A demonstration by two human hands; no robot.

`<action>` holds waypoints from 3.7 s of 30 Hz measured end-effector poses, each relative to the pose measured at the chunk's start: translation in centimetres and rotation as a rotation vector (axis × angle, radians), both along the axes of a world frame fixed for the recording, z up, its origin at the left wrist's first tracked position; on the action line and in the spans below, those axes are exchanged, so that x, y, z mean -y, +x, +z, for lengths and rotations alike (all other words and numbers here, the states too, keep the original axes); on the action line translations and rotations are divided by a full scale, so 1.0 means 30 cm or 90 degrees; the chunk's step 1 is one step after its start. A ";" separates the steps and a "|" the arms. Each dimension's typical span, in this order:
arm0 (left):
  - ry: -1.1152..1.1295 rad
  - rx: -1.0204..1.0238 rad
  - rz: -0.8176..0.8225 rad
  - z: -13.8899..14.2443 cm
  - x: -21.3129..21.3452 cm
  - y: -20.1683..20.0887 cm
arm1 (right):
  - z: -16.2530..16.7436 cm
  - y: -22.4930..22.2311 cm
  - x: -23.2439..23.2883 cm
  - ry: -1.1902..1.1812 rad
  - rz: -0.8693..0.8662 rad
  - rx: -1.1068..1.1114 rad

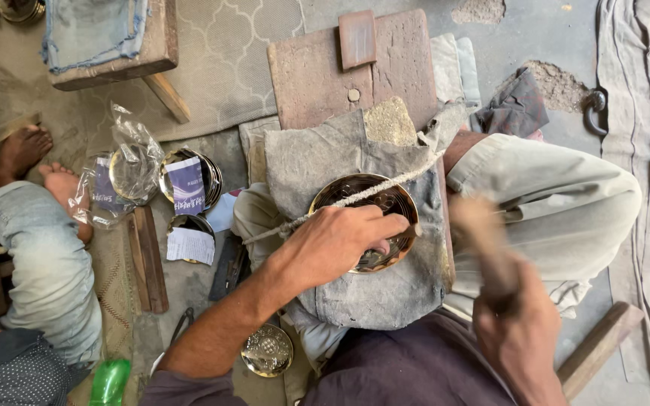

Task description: The person sits on the floor holding a small chisel against a decorative brass plate resting on a lap cushion and strikes the chisel with a wooden mallet to chase a pattern into the metal, repositioning the chisel repeatedly across the plate surface.

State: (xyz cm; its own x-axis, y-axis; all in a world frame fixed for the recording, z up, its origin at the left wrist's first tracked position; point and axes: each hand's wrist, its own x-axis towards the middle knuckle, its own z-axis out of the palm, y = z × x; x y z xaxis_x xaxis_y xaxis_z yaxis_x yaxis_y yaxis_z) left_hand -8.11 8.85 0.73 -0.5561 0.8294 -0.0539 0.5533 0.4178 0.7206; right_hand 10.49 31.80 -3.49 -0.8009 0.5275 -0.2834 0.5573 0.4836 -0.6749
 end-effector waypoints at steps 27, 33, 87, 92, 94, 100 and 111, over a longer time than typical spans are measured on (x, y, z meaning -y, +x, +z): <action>0.115 -0.098 0.426 -0.080 0.096 0.166 | 0.302 -0.530 0.000 0.346 0.561 0.038; 0.059 -0.067 0.544 -0.095 0.091 0.226 | 0.369 -0.565 0.046 0.485 0.643 0.148; 0.195 -0.066 0.573 0.004 0.346 0.334 | 0.172 -0.261 0.314 -0.034 0.177 -0.267; 0.215 -0.071 0.582 -0.008 0.327 0.329 | 0.119 -0.173 0.321 0.134 0.298 -0.166; 0.204 -0.085 0.577 -0.007 0.320 0.329 | 0.095 -0.197 0.301 0.128 0.317 -0.220; 0.135 -0.066 0.606 -0.011 0.311 0.333 | 0.091 -0.268 0.255 0.073 0.338 -0.144; 0.078 -0.285 0.654 0.042 0.241 0.365 | 0.096 -0.244 0.145 -0.028 0.236 -0.104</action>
